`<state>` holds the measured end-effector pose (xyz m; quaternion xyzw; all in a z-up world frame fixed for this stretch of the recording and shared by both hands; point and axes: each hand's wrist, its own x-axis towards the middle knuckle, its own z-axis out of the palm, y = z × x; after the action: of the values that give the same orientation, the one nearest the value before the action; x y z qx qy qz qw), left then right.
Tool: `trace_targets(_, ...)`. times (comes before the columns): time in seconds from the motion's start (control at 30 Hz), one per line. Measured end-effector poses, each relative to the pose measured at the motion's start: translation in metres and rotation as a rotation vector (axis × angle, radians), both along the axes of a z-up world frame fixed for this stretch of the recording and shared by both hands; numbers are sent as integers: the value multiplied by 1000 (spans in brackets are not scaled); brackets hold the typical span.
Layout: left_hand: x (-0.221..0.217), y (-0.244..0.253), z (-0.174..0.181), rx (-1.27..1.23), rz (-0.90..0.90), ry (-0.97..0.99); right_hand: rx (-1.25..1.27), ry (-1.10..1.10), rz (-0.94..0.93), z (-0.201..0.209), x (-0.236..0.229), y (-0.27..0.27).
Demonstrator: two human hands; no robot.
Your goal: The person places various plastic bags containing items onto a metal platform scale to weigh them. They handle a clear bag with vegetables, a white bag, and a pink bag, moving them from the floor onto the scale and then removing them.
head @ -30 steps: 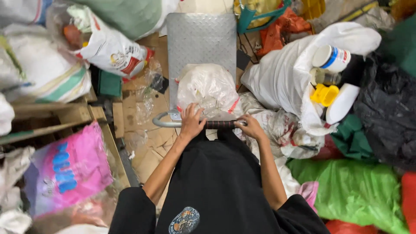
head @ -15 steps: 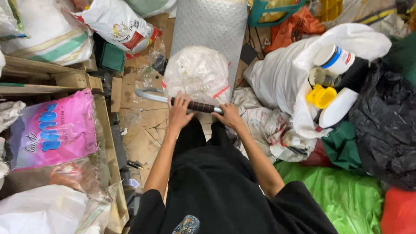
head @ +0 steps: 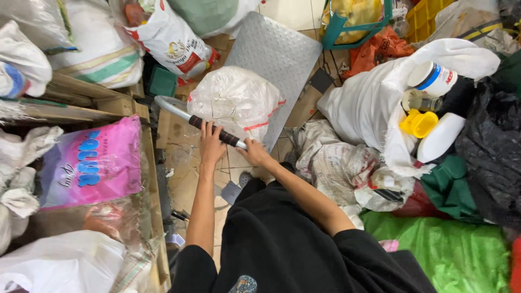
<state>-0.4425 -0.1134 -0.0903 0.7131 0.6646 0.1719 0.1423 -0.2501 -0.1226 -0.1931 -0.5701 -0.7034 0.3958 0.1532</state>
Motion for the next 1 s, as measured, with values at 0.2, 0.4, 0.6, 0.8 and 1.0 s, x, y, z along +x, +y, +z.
trace_targets(0.2, -96, -3, -32, -49, 113, 47, -92, 159, 161, -24, -94, -27)
trace_targets(0.4, -127, -25, -38, 42, 219, -59, 28, 470, 335, 11, -67, -43)
trace_targets(0.6, -59, -45, -1, 352, 343, -206, 10, 448, -272, -12, 103, -37)
trace_targets(0.8, 43, 2, 20, 22, 159, -609, 94, 316, -775, -8, 241, -36)
trace_targets(1.0, 134, 107, -45, -43, -33, -681, 19, 460, -863, -54, 297, 43)
